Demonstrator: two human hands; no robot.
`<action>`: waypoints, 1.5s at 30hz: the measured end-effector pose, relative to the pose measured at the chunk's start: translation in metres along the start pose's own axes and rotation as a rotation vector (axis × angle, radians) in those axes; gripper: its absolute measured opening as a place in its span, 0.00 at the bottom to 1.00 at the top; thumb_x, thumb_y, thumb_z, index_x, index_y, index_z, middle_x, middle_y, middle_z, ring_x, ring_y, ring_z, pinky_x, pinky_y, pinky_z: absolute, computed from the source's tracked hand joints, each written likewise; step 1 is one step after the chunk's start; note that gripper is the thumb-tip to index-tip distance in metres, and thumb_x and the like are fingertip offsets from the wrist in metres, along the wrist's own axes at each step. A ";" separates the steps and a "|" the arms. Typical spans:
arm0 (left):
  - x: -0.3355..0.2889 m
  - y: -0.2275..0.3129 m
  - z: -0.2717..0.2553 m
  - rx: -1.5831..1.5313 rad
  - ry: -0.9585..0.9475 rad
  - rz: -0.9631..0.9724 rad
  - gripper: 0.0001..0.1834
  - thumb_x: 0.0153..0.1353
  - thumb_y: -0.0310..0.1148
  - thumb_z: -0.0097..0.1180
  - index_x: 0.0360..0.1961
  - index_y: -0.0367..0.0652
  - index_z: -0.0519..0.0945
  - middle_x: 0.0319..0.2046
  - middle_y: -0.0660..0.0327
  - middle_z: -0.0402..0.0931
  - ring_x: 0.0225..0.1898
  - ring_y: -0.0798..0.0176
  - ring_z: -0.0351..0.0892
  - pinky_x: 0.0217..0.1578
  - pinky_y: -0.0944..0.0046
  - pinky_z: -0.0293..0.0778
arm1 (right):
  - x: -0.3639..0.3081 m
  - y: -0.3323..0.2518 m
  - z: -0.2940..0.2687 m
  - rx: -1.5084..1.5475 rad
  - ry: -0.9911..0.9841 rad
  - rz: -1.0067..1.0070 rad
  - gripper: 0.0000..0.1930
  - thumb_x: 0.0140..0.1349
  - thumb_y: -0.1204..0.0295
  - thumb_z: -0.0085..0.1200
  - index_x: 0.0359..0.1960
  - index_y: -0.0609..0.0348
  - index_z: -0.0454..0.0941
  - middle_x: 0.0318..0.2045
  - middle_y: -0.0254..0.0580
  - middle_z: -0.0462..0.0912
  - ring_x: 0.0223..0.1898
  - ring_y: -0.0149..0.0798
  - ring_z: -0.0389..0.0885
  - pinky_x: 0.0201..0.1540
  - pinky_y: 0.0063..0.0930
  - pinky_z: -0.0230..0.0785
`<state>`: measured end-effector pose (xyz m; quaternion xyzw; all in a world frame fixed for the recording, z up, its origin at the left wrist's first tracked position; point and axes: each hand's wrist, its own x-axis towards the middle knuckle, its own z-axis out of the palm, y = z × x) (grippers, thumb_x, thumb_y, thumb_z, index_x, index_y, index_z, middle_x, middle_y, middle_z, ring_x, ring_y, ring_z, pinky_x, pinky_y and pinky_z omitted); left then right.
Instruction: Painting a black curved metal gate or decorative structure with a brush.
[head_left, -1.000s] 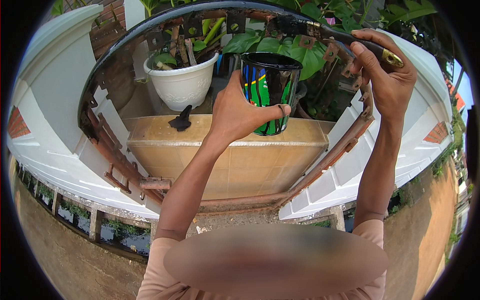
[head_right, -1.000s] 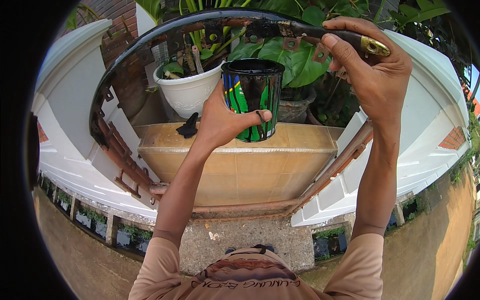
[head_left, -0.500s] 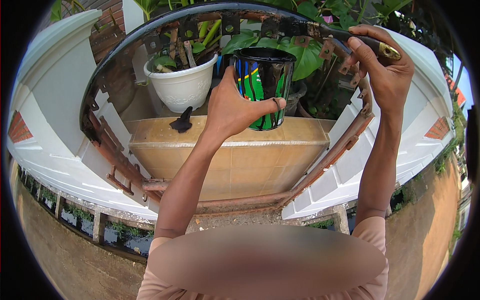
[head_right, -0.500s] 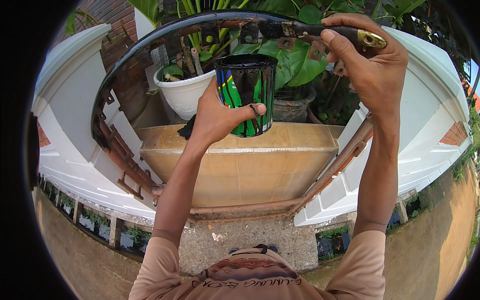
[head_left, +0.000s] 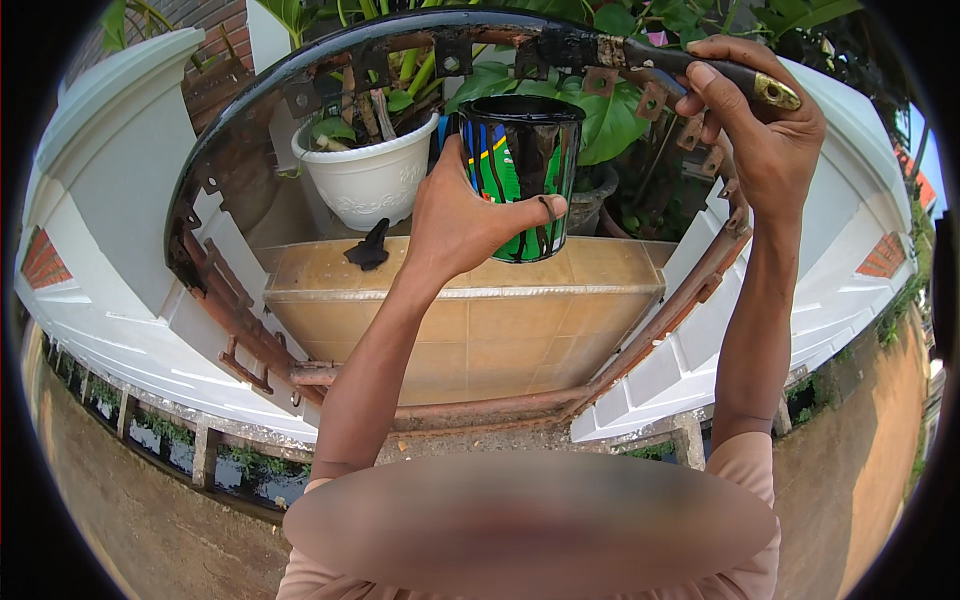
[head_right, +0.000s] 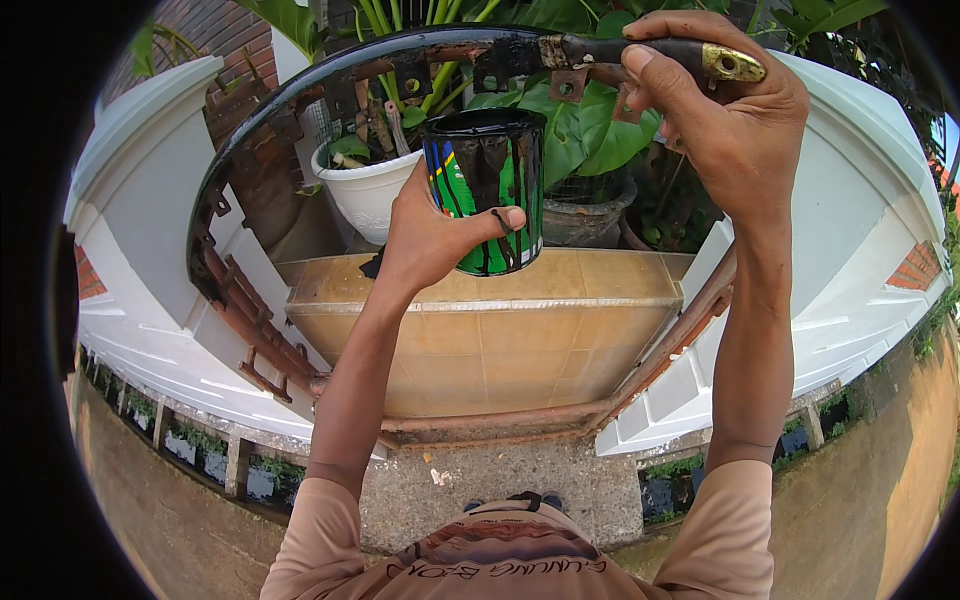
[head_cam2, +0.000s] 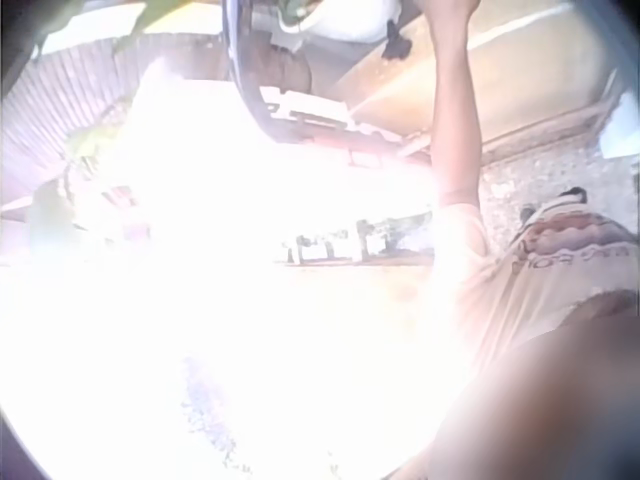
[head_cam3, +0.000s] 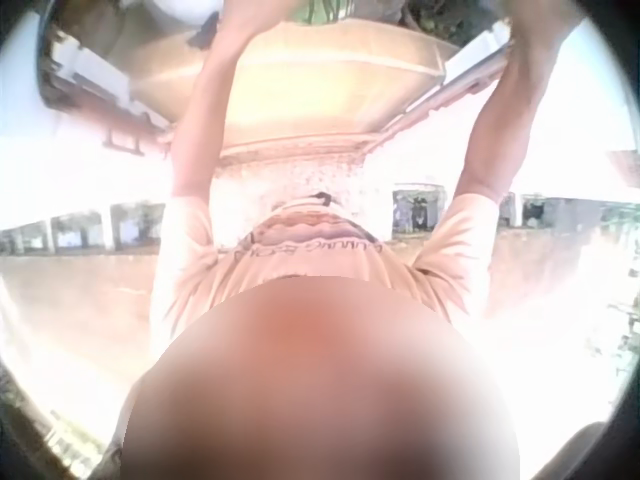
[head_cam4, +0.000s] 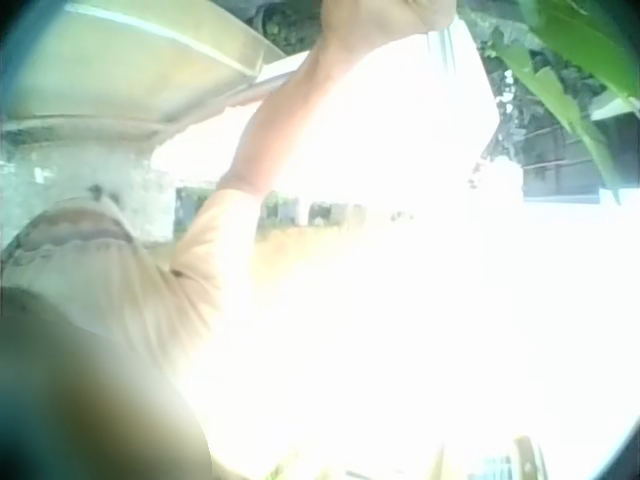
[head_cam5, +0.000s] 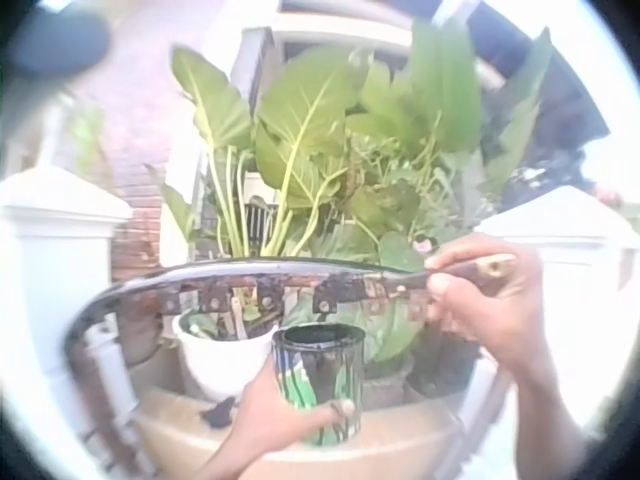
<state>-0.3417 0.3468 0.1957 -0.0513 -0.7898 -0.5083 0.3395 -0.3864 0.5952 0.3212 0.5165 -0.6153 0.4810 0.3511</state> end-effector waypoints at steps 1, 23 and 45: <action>0.000 -0.001 0.001 0.004 0.004 0.001 0.45 0.43 0.43 0.82 0.61 0.38 0.74 0.49 0.55 0.84 0.50 0.61 0.84 0.56 0.59 0.79 | 0.001 0.000 0.005 0.003 0.000 0.000 0.09 0.65 0.76 0.67 0.46 0.60 0.88 0.33 0.35 0.89 0.33 0.25 0.87 0.31 0.15 0.75; -0.004 -0.006 -0.002 -0.007 0.054 0.043 0.49 0.37 0.55 0.80 0.54 0.33 0.75 0.44 0.50 0.85 0.45 0.51 0.87 0.51 0.55 0.79 | 0.004 0.015 -0.015 -0.165 -0.018 -0.111 0.11 0.67 0.76 0.65 0.50 0.59 0.88 0.46 0.41 0.89 0.40 0.33 0.90 0.34 0.21 0.81; -0.014 -0.008 -0.024 0.014 0.088 0.021 0.49 0.37 0.54 0.80 0.57 0.36 0.75 0.46 0.49 0.85 0.48 0.50 0.87 0.52 0.54 0.79 | 0.015 0.014 0.039 0.056 0.118 -0.049 0.11 0.68 0.74 0.64 0.50 0.62 0.87 0.36 0.45 0.91 0.36 0.34 0.91 0.37 0.22 0.84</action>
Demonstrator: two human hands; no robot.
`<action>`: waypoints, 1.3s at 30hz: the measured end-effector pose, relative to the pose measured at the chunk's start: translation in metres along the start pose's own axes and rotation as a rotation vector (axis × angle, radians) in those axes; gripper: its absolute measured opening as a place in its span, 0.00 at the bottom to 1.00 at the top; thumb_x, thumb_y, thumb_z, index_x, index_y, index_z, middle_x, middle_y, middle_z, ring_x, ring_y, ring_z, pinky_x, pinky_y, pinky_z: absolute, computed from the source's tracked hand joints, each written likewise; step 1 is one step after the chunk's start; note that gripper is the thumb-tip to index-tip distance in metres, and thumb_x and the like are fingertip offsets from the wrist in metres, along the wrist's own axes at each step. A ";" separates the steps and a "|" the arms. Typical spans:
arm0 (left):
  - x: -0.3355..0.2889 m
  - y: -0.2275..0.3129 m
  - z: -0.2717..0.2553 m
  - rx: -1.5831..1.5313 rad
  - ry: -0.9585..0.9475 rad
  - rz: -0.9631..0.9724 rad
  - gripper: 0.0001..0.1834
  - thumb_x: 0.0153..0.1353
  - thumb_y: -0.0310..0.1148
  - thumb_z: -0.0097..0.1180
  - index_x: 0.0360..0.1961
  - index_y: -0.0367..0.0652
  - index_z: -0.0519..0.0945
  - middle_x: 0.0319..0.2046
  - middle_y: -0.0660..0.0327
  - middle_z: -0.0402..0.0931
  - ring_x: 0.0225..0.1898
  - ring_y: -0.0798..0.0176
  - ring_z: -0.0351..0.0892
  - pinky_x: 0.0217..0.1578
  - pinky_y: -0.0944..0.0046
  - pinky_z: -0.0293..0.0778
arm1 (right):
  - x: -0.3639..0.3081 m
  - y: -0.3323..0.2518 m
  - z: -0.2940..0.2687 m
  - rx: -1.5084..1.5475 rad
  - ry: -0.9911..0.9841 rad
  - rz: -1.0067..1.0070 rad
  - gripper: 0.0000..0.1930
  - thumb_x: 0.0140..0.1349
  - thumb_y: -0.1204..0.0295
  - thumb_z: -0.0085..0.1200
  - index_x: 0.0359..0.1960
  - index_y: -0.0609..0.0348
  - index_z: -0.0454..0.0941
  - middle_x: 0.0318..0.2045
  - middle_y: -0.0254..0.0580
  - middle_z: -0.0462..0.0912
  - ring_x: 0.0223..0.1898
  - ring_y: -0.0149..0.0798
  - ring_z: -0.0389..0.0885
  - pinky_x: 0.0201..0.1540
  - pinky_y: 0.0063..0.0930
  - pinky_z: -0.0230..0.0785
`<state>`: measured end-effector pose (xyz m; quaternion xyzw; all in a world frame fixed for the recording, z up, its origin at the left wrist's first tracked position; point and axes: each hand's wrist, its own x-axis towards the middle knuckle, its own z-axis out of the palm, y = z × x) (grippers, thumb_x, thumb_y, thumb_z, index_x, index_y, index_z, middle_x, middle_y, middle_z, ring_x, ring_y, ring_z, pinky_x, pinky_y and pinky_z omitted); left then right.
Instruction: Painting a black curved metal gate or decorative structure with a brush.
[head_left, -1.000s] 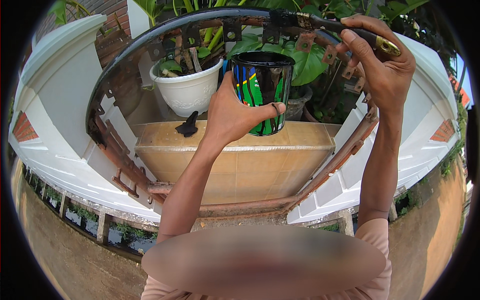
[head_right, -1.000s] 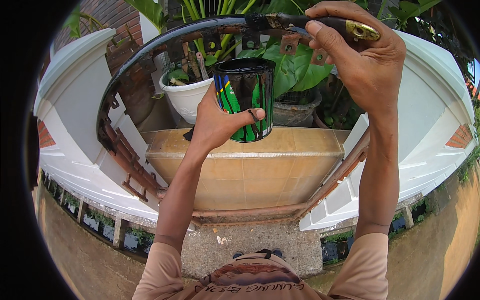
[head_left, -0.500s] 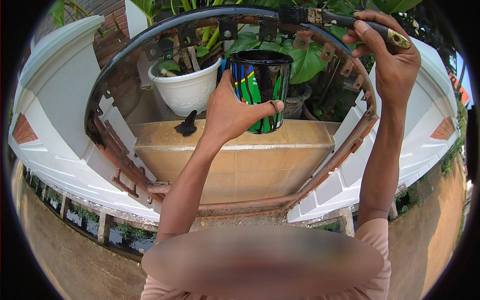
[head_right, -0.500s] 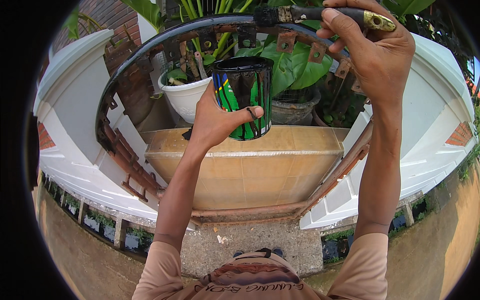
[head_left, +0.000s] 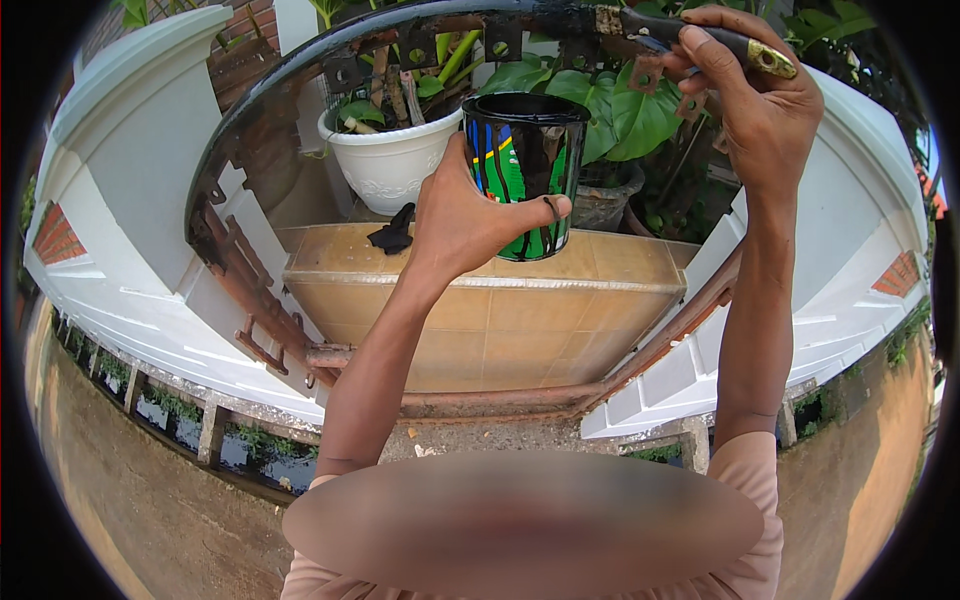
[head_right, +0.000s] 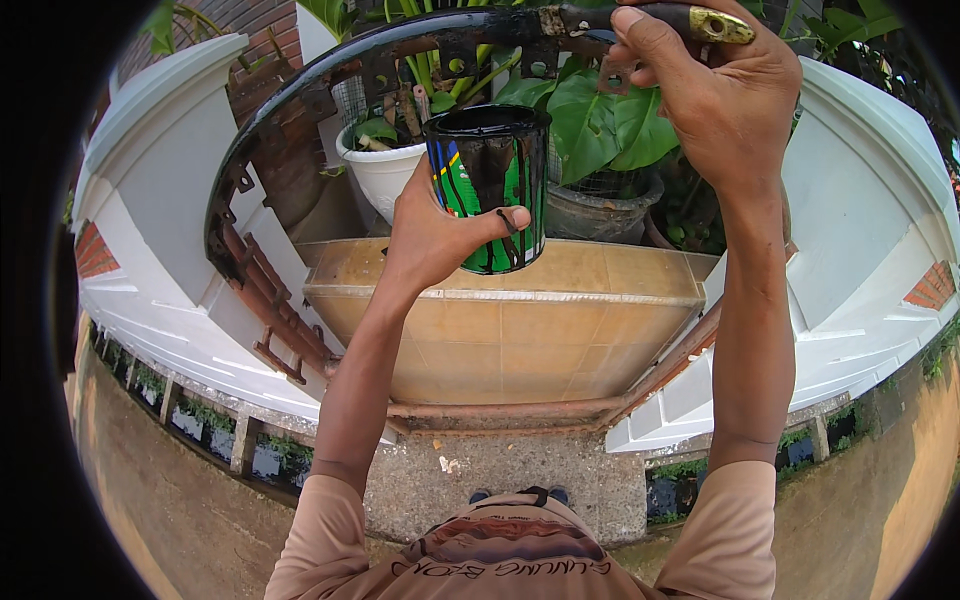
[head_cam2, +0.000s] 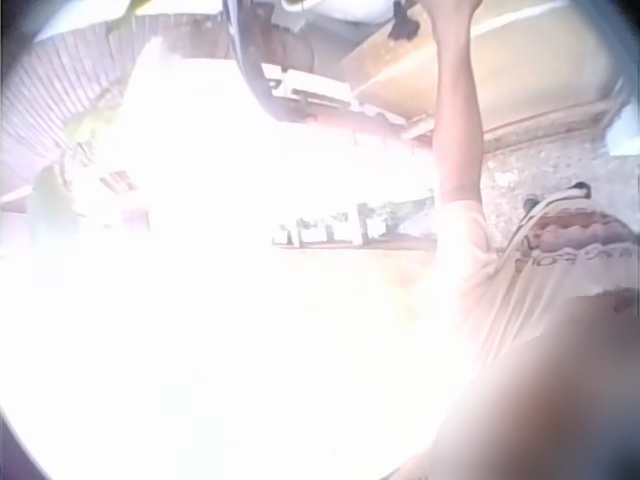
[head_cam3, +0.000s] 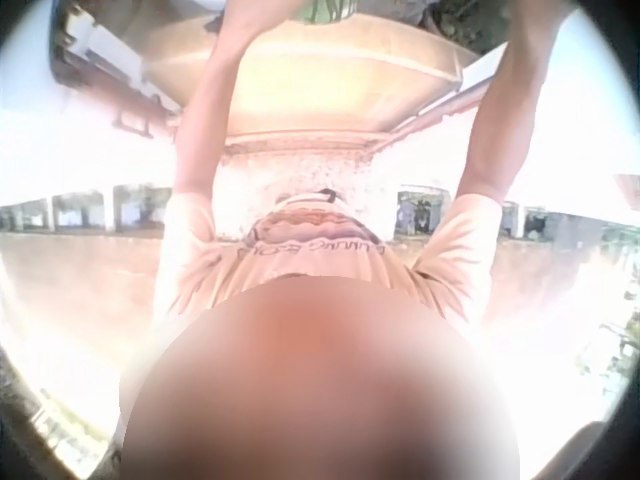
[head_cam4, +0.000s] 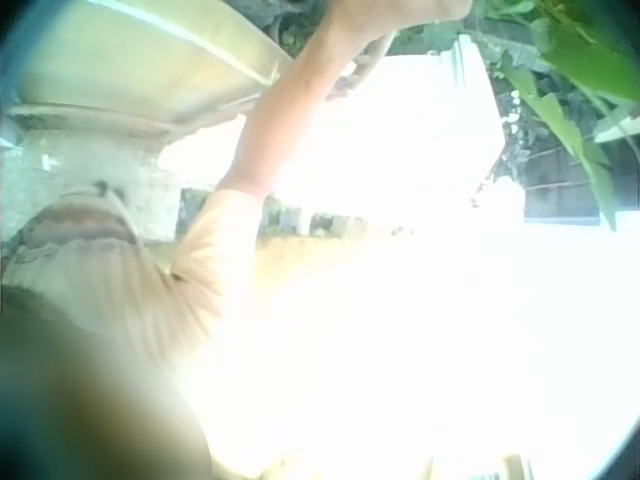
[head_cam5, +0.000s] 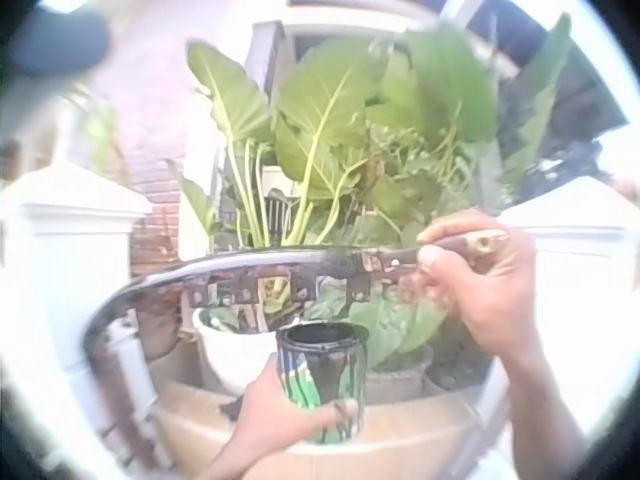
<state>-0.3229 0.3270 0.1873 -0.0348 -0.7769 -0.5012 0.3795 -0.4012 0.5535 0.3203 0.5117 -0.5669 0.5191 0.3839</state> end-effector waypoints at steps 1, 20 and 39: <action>-0.002 0.000 -0.003 0.023 -0.007 -0.014 0.49 0.37 0.54 0.80 0.57 0.36 0.75 0.46 0.49 0.85 0.48 0.50 0.87 0.52 0.54 0.79 | -0.002 -0.006 -0.006 -0.021 -0.008 -0.008 0.11 0.68 0.75 0.64 0.50 0.63 0.86 0.39 0.46 0.90 0.38 0.35 0.91 0.39 0.22 0.84; -0.001 -0.005 -0.025 0.069 -0.024 -0.044 0.53 0.35 0.56 0.80 0.61 0.38 0.73 0.48 0.50 0.85 0.49 0.49 0.86 0.54 0.53 0.79 | -0.017 -0.027 0.032 0.105 -0.078 -0.053 0.07 0.65 0.79 0.66 0.45 0.63 0.88 0.39 0.36 0.89 0.38 0.25 0.86 0.42 0.19 0.81; -0.006 -0.003 -0.035 0.119 -0.130 -0.077 0.58 0.33 0.61 0.77 0.57 0.25 0.72 0.40 0.42 0.85 0.42 0.42 0.88 0.49 0.51 0.81 | 0.003 -0.095 0.097 -0.539 -0.270 -0.332 0.06 0.63 0.76 0.70 0.39 0.63 0.86 0.28 0.29 0.88 0.31 0.19 0.83 0.36 0.14 0.76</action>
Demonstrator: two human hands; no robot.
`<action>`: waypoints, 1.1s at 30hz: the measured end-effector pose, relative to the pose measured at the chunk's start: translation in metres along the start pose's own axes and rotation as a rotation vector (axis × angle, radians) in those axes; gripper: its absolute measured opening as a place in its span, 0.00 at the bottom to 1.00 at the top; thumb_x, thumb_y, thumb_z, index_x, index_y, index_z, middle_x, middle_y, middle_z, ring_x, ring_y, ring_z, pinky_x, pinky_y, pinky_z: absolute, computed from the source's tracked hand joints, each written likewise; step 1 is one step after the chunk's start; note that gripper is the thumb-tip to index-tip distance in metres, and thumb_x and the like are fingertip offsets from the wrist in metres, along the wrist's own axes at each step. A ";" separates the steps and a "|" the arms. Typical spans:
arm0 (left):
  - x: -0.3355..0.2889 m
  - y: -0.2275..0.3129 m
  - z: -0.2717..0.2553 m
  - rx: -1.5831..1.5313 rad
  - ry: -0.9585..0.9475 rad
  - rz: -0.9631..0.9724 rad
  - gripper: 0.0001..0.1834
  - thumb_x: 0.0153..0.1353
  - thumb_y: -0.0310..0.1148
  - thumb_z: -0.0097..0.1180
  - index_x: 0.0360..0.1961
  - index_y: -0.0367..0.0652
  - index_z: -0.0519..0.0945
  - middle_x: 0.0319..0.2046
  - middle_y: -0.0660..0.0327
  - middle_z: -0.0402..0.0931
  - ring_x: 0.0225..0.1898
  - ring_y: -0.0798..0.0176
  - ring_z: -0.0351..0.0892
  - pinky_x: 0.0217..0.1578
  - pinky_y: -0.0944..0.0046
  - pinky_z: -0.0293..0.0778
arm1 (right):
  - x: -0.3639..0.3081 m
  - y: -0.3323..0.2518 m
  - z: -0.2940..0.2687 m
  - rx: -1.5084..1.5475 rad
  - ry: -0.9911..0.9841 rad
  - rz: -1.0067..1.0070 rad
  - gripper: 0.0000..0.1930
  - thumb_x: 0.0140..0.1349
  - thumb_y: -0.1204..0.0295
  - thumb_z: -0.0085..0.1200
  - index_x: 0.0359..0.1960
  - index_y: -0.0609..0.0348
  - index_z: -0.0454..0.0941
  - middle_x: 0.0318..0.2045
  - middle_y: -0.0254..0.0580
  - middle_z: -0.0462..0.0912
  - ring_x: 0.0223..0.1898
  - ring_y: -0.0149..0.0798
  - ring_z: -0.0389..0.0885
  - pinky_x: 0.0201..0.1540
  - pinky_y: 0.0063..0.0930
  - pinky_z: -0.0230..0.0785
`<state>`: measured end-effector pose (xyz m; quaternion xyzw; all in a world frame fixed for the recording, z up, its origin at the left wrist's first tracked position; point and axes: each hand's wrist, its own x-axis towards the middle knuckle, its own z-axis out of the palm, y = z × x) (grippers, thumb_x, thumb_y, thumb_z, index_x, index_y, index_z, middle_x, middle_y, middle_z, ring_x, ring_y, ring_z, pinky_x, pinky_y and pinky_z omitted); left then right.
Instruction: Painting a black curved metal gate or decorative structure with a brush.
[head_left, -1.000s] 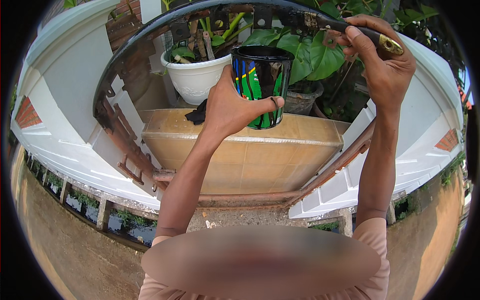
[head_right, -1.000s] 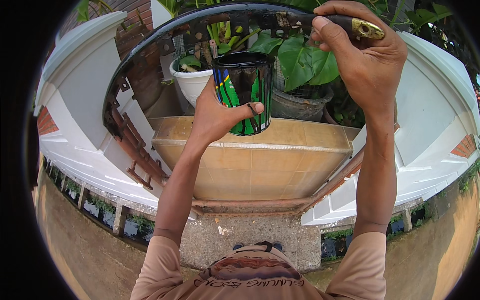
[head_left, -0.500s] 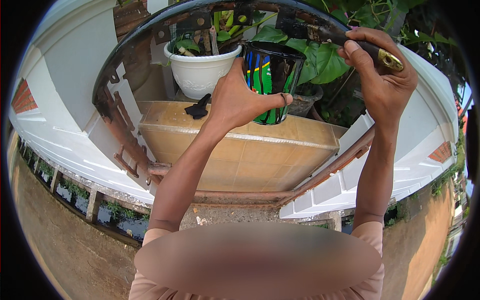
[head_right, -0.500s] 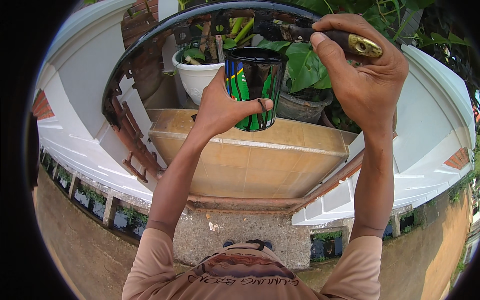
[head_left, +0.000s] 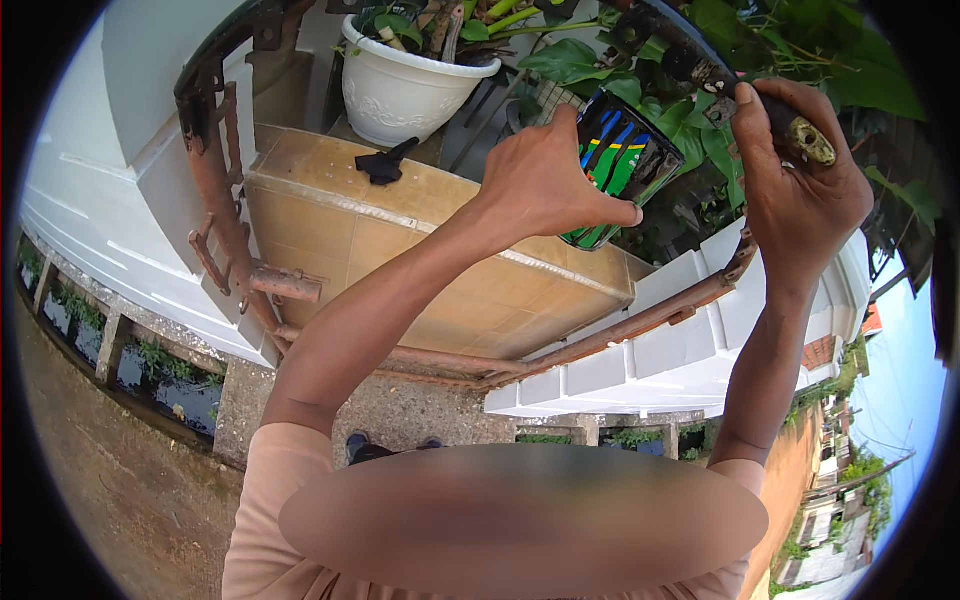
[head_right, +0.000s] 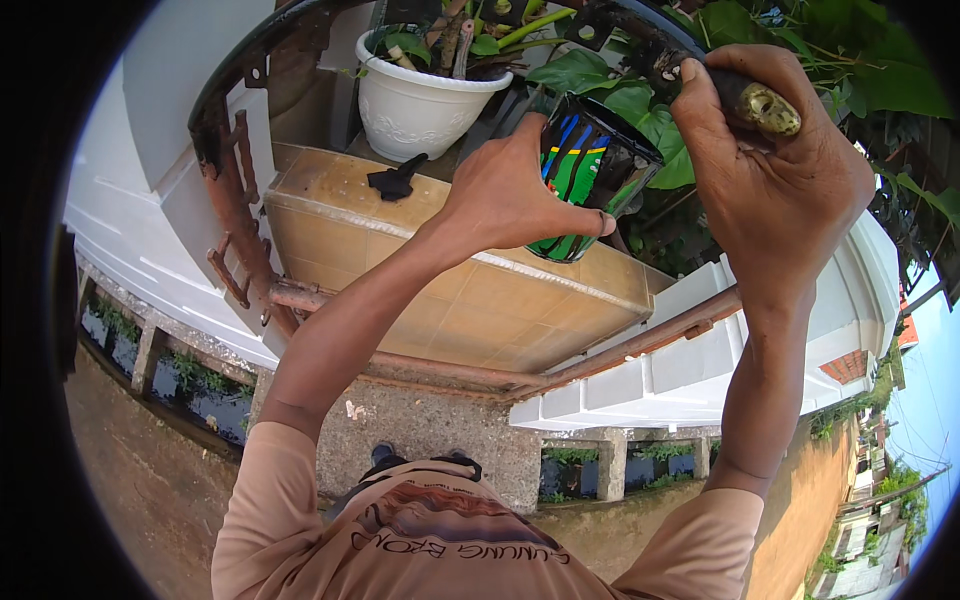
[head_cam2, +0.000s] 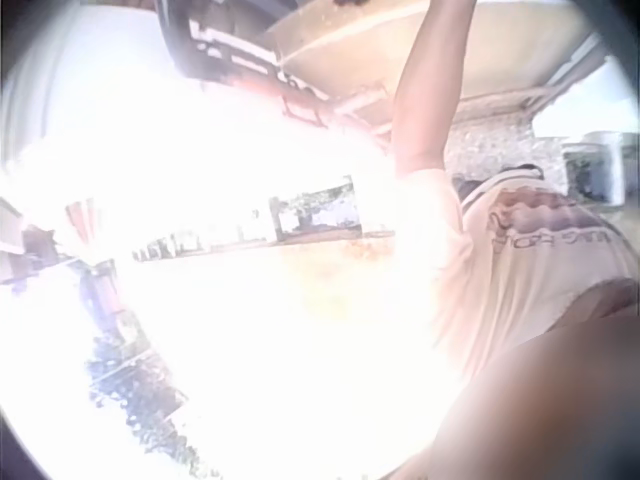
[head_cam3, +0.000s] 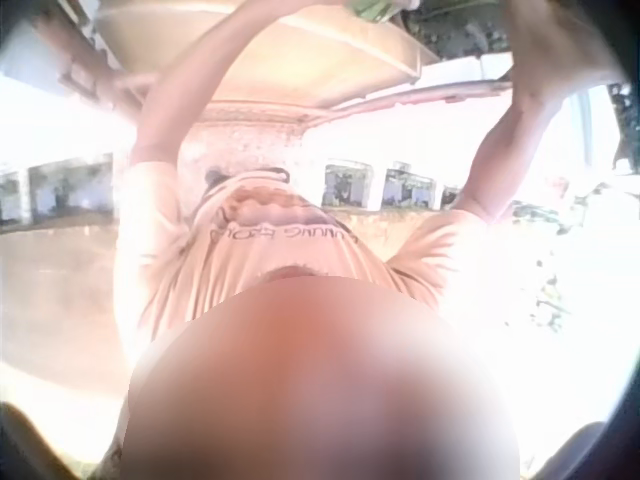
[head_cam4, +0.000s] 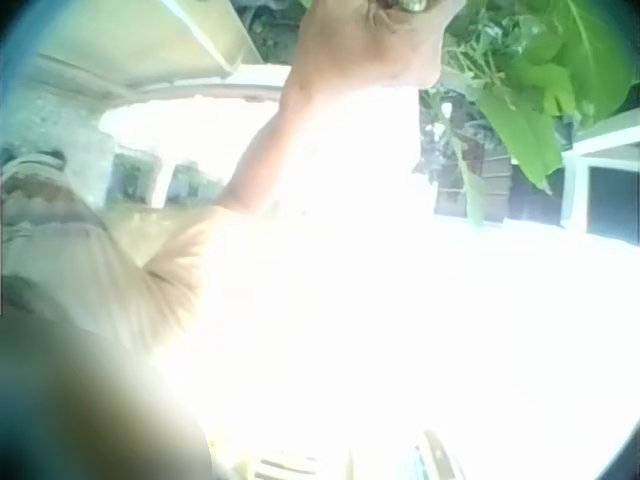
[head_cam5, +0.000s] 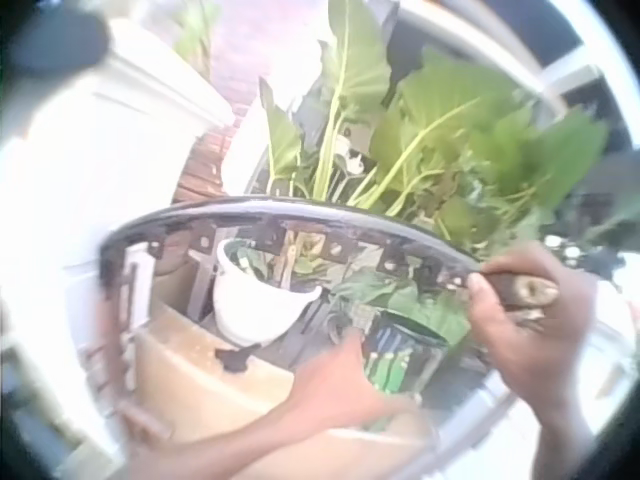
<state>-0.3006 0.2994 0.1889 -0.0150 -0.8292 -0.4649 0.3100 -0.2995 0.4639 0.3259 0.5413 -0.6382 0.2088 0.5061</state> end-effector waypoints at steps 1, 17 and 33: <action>-0.001 0.000 -0.003 0.005 -0.033 -0.015 0.57 0.33 0.61 0.78 0.57 0.27 0.72 0.41 0.42 0.85 0.44 0.41 0.87 0.51 0.51 0.80 | 0.000 -0.003 -0.003 -0.076 -0.068 0.034 0.07 0.62 0.77 0.70 0.40 0.63 0.87 0.28 0.29 0.88 0.31 0.18 0.83 0.36 0.13 0.76; -0.001 -0.011 -0.005 -0.066 -0.052 0.034 0.52 0.33 0.59 0.77 0.51 0.26 0.74 0.36 0.42 0.85 0.39 0.43 0.88 0.46 0.52 0.81 | 0.015 0.007 -0.022 -0.070 0.013 0.055 0.05 0.66 0.74 0.67 0.41 0.62 0.88 0.27 0.36 0.88 0.29 0.26 0.87 0.35 0.18 0.81; 0.004 -0.002 0.021 -0.001 -0.117 0.028 0.54 0.33 0.62 0.77 0.53 0.28 0.74 0.40 0.41 0.85 0.42 0.43 0.88 0.49 0.52 0.81 | -0.032 0.031 -0.039 0.070 0.122 0.099 0.06 0.64 0.78 0.68 0.41 0.66 0.87 0.34 0.39 0.89 0.34 0.30 0.89 0.38 0.20 0.81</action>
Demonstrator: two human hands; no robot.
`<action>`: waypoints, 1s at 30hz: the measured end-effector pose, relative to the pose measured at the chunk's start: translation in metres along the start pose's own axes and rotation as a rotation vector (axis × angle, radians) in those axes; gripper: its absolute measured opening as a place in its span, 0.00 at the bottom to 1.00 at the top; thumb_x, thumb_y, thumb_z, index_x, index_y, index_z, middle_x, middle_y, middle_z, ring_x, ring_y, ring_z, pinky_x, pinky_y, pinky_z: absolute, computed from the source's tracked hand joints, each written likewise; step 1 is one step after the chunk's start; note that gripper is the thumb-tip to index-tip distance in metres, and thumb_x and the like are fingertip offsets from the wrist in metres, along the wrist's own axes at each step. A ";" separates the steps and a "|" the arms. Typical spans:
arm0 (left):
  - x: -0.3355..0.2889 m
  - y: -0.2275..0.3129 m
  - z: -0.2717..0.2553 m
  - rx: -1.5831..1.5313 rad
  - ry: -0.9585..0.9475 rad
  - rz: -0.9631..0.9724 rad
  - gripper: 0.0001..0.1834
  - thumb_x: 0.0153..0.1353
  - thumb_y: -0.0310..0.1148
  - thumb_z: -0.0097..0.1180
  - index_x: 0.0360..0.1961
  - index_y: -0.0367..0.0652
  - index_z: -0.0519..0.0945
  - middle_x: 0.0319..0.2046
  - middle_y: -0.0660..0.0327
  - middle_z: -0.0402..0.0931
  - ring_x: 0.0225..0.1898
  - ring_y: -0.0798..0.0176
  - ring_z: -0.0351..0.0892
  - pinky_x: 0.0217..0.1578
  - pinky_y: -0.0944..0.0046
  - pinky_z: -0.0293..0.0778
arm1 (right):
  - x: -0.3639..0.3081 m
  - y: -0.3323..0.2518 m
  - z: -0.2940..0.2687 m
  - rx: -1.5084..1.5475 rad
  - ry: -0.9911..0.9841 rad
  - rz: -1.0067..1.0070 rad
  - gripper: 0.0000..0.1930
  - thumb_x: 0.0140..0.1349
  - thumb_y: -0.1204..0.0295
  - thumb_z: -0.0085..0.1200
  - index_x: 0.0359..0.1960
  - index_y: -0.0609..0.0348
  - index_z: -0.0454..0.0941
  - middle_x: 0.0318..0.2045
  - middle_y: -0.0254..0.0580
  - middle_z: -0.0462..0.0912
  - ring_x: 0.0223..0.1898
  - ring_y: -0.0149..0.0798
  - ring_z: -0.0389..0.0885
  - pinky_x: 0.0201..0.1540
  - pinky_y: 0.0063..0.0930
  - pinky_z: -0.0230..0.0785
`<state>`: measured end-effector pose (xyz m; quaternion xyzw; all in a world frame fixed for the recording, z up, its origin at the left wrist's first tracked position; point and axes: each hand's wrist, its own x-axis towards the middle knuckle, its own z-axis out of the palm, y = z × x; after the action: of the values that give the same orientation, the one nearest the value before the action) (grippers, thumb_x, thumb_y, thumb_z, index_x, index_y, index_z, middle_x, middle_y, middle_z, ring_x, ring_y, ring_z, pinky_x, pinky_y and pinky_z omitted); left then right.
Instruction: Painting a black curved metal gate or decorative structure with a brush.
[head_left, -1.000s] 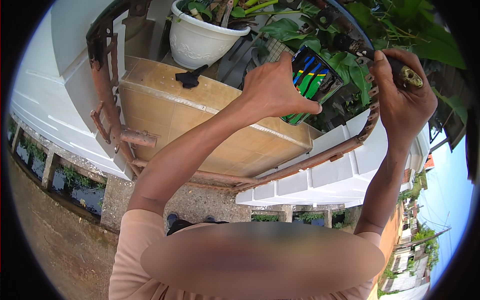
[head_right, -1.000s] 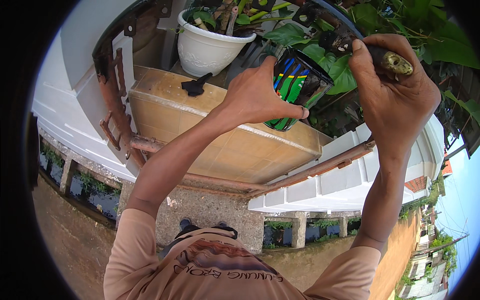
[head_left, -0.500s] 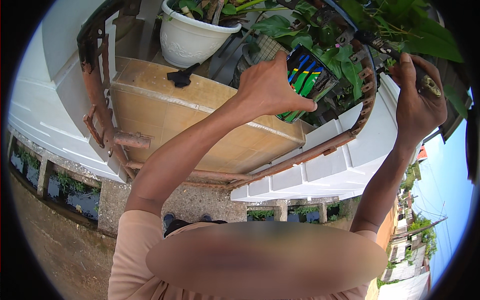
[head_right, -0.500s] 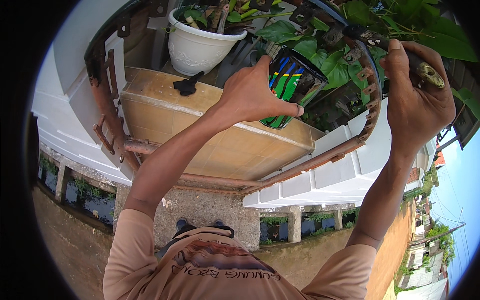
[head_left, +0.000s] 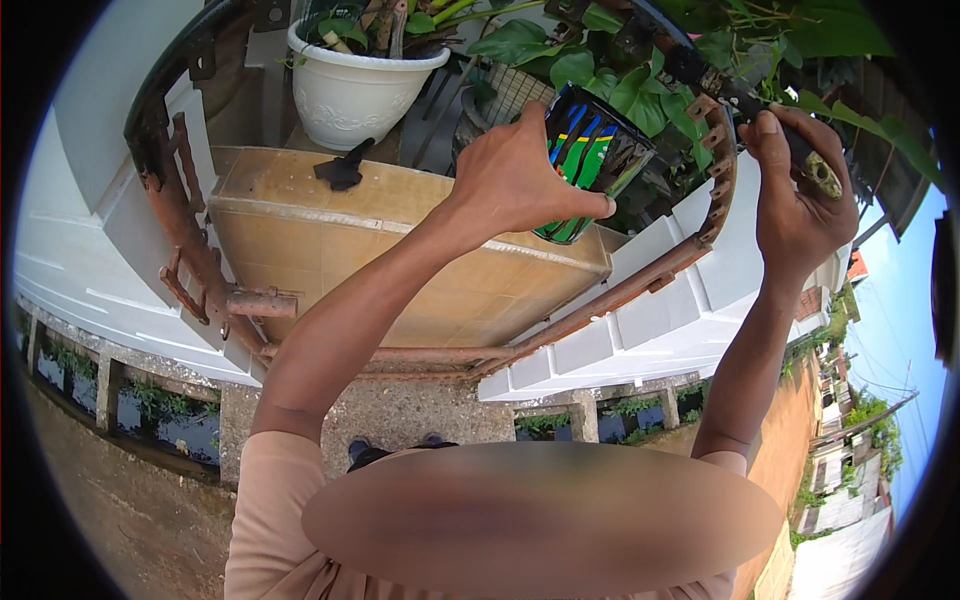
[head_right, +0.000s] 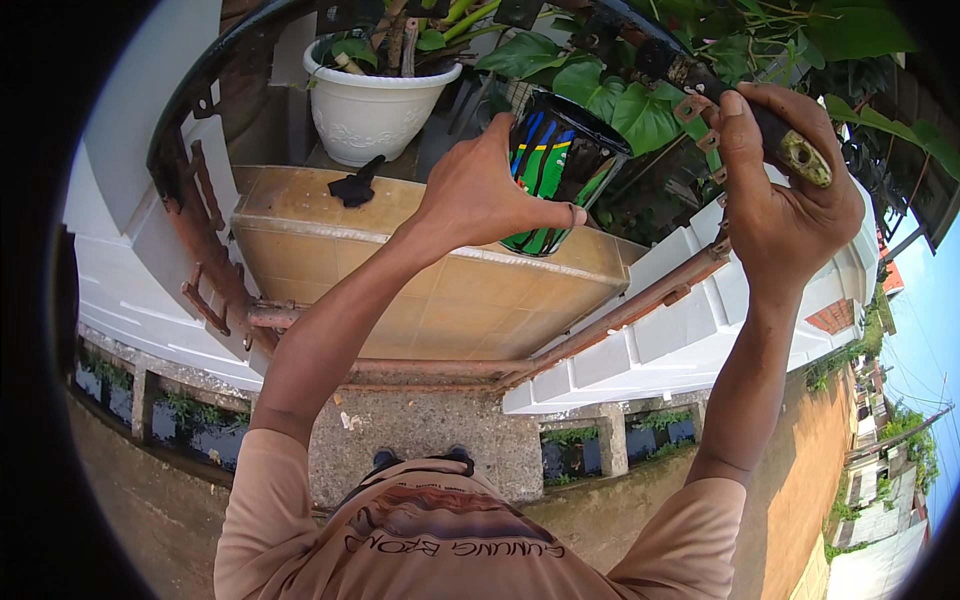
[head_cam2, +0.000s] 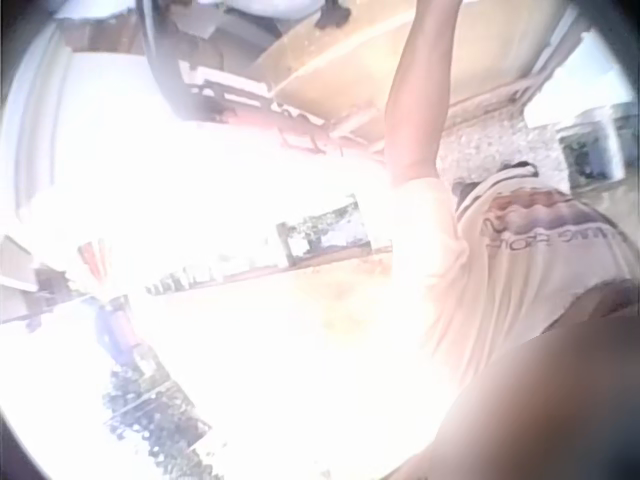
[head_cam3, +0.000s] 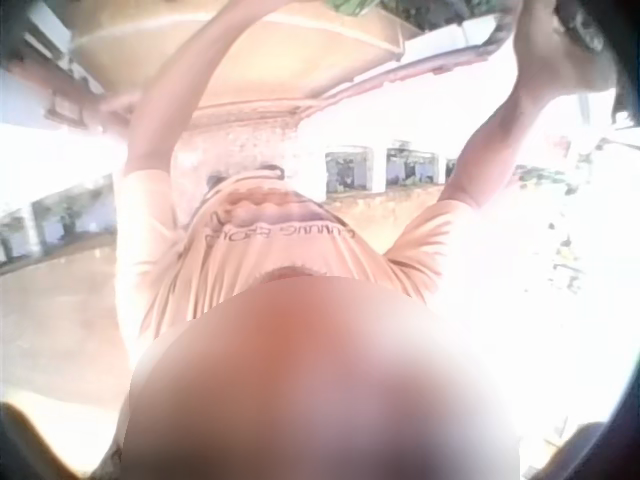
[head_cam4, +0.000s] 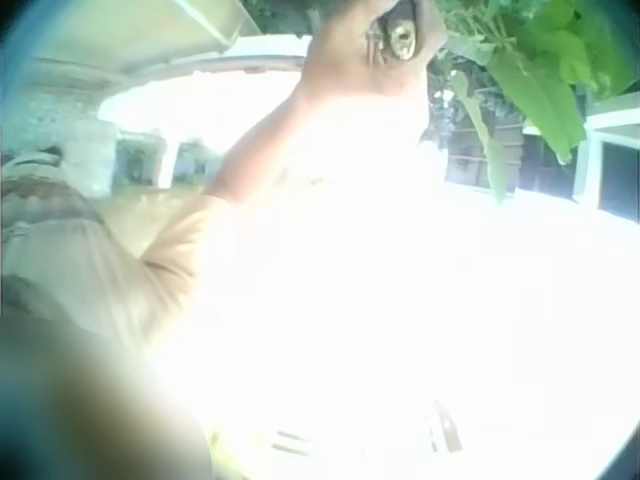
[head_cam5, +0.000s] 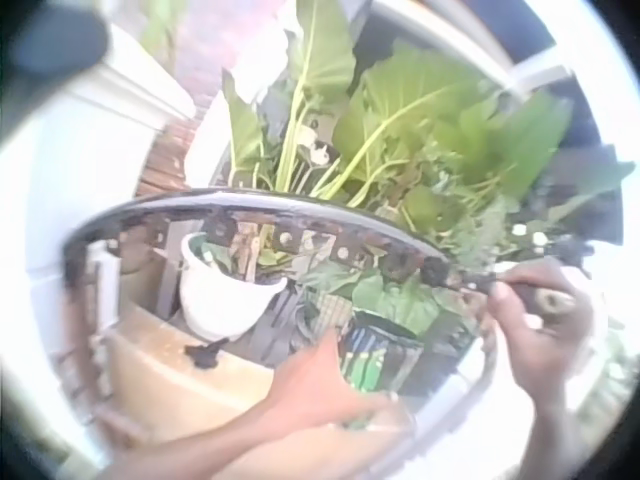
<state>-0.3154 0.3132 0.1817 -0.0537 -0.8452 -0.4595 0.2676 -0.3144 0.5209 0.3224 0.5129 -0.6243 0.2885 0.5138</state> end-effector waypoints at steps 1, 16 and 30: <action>0.002 0.000 0.002 -0.002 0.018 0.004 0.55 0.33 0.62 0.78 0.53 0.28 0.74 0.40 0.41 0.85 0.42 0.43 0.88 0.49 0.52 0.81 | 0.000 0.001 0.005 -0.099 -0.061 -0.065 0.06 0.63 0.78 0.68 0.40 0.65 0.86 0.32 0.37 0.88 0.32 0.27 0.86 0.37 0.18 0.78; 0.006 0.010 0.009 0.020 0.042 -0.011 0.58 0.32 0.63 0.78 0.57 0.28 0.74 0.44 0.42 0.84 0.47 0.44 0.87 0.53 0.52 0.79 | -0.006 0.018 0.008 0.101 -0.020 0.049 0.06 0.66 0.77 0.67 0.42 0.65 0.86 0.31 0.36 0.88 0.34 0.27 0.88 0.38 0.18 0.79; 0.004 0.006 0.024 -0.002 0.168 0.046 0.47 0.42 0.48 0.83 0.60 0.37 0.74 0.49 0.55 0.85 0.51 0.60 0.85 0.55 0.58 0.78 | -0.055 0.052 -0.002 0.153 0.057 0.059 0.08 0.67 0.79 0.64 0.46 0.66 0.86 0.39 0.39 0.88 0.40 0.32 0.89 0.44 0.23 0.85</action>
<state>-0.3262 0.3358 0.1775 -0.0344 -0.8179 -0.4570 0.3480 -0.3654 0.5577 0.2797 0.5235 -0.6006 0.3648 0.4818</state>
